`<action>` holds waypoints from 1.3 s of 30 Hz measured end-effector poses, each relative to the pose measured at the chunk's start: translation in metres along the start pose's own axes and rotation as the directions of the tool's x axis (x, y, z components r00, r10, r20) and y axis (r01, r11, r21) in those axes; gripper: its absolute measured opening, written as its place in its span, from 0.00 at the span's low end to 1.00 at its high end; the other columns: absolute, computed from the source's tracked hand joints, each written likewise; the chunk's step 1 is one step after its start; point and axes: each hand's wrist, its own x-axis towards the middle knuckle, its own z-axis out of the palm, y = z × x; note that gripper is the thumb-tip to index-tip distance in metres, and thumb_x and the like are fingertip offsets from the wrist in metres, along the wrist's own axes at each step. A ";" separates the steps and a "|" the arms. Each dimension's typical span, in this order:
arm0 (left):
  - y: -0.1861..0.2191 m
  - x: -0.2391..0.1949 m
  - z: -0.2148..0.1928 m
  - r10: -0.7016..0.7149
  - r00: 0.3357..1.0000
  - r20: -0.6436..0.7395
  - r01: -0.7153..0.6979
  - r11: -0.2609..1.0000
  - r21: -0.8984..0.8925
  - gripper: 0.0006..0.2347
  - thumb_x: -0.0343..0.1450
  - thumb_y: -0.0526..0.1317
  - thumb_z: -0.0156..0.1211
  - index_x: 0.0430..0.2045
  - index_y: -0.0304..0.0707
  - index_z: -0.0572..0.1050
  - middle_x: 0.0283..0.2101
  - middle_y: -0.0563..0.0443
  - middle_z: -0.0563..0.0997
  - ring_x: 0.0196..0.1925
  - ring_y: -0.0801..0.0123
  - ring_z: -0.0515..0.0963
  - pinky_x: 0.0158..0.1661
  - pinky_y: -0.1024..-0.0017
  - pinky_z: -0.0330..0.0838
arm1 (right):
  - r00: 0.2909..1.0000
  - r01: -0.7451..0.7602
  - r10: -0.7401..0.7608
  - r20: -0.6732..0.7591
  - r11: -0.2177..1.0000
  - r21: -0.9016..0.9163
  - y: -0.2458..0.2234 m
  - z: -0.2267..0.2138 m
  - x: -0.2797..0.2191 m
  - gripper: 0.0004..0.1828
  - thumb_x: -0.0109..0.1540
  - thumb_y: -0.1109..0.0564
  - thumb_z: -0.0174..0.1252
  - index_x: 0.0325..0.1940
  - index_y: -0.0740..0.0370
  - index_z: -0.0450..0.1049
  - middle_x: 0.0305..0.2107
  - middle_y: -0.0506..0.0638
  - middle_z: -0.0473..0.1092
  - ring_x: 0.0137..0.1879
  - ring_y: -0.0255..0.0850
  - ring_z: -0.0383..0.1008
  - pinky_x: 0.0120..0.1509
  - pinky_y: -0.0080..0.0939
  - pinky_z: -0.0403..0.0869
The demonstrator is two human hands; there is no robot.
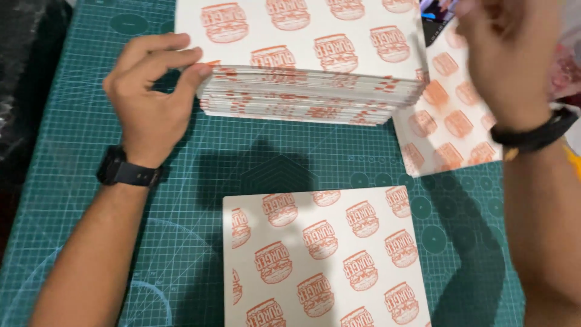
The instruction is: The person is folding individual burger wrapper sheets from a large stack on a cutting mat.
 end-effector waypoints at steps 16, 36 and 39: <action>0.009 0.005 -0.003 0.016 0.999 0.039 -0.019 0.997 0.072 0.08 0.80 0.29 0.77 0.46 0.19 0.82 0.52 0.31 0.80 0.56 0.45 0.81 0.53 0.55 0.76 | 0.971 0.230 -0.224 0.079 0.971 -0.072 -0.039 0.032 -0.039 0.18 0.72 0.56 0.75 0.57 0.71 0.78 0.56 0.69 0.74 0.63 0.59 0.76 0.60 0.53 0.75; -0.003 -0.010 -0.006 -0.151 0.981 0.120 0.150 0.989 0.011 0.13 0.84 0.21 0.79 0.58 0.10 0.78 0.56 0.23 0.80 0.60 0.44 0.80 0.57 0.57 0.76 | 0.997 -0.041 0.053 -0.052 0.975 0.218 0.004 0.015 -0.041 0.10 0.84 0.62 0.49 0.54 0.76 0.69 0.43 0.63 0.71 0.48 0.49 0.77 0.48 0.44 0.79; -0.010 -0.016 -0.005 -0.157 0.982 0.107 0.159 0.987 -0.006 0.12 0.84 0.18 0.78 0.56 0.08 0.78 0.57 0.21 0.80 0.63 0.40 0.80 0.63 0.55 0.76 | 0.943 -0.333 0.297 0.152 0.874 0.354 -0.001 0.013 -0.039 0.08 0.80 0.65 0.51 0.64 0.66 0.65 0.38 0.58 0.72 0.42 0.40 0.74 0.46 0.36 0.74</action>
